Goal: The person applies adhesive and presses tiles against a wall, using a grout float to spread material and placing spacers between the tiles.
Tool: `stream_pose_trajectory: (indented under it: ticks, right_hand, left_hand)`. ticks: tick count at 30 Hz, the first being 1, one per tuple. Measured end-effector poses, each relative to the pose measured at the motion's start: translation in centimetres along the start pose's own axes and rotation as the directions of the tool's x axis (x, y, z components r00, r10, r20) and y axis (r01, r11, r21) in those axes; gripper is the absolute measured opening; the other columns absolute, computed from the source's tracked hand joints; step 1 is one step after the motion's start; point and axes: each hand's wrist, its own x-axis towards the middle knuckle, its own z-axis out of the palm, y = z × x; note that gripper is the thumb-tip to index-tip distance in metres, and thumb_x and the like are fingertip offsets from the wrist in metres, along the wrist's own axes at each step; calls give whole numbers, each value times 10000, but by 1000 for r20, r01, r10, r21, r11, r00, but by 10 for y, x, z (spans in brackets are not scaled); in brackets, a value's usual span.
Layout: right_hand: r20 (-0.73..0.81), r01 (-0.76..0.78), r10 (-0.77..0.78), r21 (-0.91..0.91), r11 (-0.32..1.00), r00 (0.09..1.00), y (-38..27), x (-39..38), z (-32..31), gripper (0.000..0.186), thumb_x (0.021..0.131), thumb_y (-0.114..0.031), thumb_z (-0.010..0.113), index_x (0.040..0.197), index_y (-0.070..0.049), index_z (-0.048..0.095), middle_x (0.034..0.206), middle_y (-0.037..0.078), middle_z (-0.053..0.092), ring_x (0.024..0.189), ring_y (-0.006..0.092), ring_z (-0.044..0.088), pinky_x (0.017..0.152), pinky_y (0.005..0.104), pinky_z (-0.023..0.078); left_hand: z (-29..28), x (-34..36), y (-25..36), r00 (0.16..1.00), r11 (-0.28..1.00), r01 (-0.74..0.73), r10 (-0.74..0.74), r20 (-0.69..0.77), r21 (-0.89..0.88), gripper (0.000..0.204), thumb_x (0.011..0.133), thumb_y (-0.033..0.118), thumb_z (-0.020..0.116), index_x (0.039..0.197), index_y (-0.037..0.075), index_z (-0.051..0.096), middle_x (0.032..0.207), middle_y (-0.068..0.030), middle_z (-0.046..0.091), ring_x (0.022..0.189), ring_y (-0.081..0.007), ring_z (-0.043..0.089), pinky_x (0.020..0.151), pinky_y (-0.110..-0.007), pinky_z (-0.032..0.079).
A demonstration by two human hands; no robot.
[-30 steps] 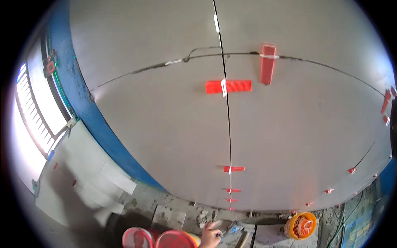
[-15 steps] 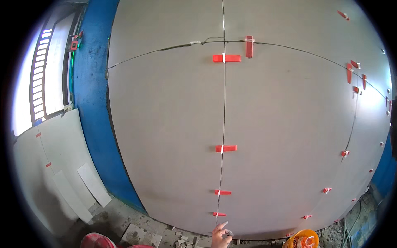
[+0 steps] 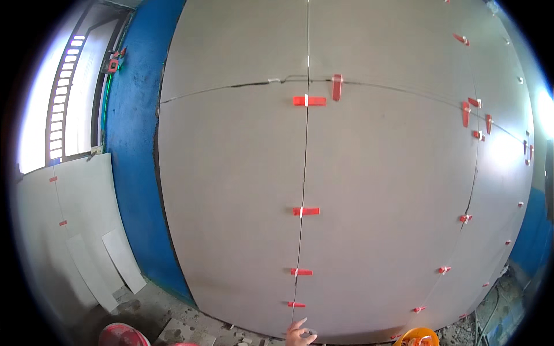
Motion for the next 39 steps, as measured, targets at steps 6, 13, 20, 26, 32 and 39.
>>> stream_pose_trajectory:
  ticks: [6,13,20,26,32,39]
  right_hand:
    - [-34,-44,41,-69,997,999,36,-13,-9,635,910,-595,441,1150,-27,594,893,259,662,840,426,624,749,510,478]
    - [-62,-187,177,-240,953,982,114,-42,-4,675,913,-623,428,1123,-15,631,900,267,669,861,440,632,775,523,483]
    - [-70,-210,199,-422,882,977,280,-6,-6,652,923,-591,462,1022,12,690,859,266,679,836,415,649,753,507,507]
    - [-151,-400,378,-151,904,913,208,-49,0,370,845,-282,657,1006,50,658,877,183,704,803,272,676,757,372,520]
    - [-144,-344,328,-102,933,933,188,-63,-11,329,882,-268,637,1031,23,676,924,175,709,851,274,679,797,371,513]
    - [-35,-239,239,-9,971,971,202,-56,-19,277,900,-194,617,1030,47,659,954,154,706,870,234,653,819,345,496]
  left_hand:
    - [-9,-13,-31,995,993,96,-95,19,-62,161,785,168,756,837,20,722,1500,-160,416,1331,-351,430,1017,-497,422]
    - [-13,-17,-64,985,990,141,-140,-98,11,120,798,117,752,853,20,708,1378,-193,537,1105,-368,599,935,-464,481]
    - [5,-16,-67,976,997,76,-67,-207,34,431,764,355,810,889,-44,707,1234,-186,623,1118,-274,587,981,-385,454]
    - [-41,-13,-86,859,884,257,-394,-327,-392,404,921,358,689,1063,-21,677,882,-26,700,786,-98,612,775,-253,472]
    - [-138,15,-1,840,759,149,-435,-324,-634,685,984,490,518,1395,-50,427,1347,-163,505,1253,-226,484,1141,-426,302]
    - [-179,18,92,996,401,2,-82,-34,-916,596,1024,470,383,1075,-49,672,1259,-193,619,1301,-357,467,1151,-477,282]
